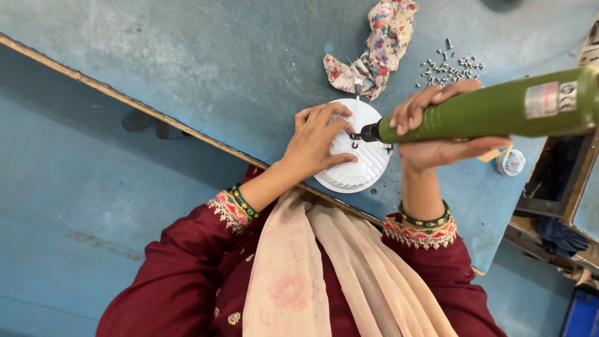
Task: The person assembles round LED panel light fixtures at a workbench. They wipe a fixture with a cloth, attach the driver module and wiring to the fixture base, drive screws with an electric screwdriver, fit the diffuser cover, and place finished fixtures aside while picking up the next unit.
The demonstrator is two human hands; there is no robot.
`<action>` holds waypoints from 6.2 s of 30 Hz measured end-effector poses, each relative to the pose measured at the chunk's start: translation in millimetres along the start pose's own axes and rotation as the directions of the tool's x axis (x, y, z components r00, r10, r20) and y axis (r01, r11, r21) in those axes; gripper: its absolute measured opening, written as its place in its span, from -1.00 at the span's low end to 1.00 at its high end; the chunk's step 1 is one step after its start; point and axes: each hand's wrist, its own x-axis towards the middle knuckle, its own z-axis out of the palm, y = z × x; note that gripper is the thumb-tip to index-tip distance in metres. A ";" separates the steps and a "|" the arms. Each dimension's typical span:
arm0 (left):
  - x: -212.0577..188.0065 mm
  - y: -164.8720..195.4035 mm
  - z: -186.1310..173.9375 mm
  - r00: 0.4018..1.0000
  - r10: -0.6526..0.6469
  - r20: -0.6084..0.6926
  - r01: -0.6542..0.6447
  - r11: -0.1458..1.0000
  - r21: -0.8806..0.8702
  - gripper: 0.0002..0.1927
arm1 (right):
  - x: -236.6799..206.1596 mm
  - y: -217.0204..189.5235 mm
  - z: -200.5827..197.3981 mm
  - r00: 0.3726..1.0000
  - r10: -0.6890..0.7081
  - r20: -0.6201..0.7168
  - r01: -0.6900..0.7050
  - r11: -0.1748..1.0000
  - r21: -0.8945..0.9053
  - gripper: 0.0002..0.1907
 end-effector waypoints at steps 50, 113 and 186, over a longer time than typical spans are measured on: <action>9.5 5.3 4.2 0.997 -0.020 -0.078 0.018 1.000 -0.016 -0.90 | -5.4 -10.1 -13.4 0.997 -0.078 -0.001 0.078 0.997 0.000 -0.10; 9.7 8.4 2.6 0.999 -0.023 -0.032 0.024 0.999 0.038 -0.66 | -1.4 -2.6 0.7 0.995 0.080 0.065 -0.082 0.996 0.035 -0.12; 4.1 8.6 6.4 1.000 0.012 -0.029 -0.008 0.991 0.135 -0.56 | -8.5 -2.5 -9.9 0.996 0.038 0.077 -0.039 0.999 0.022 -0.08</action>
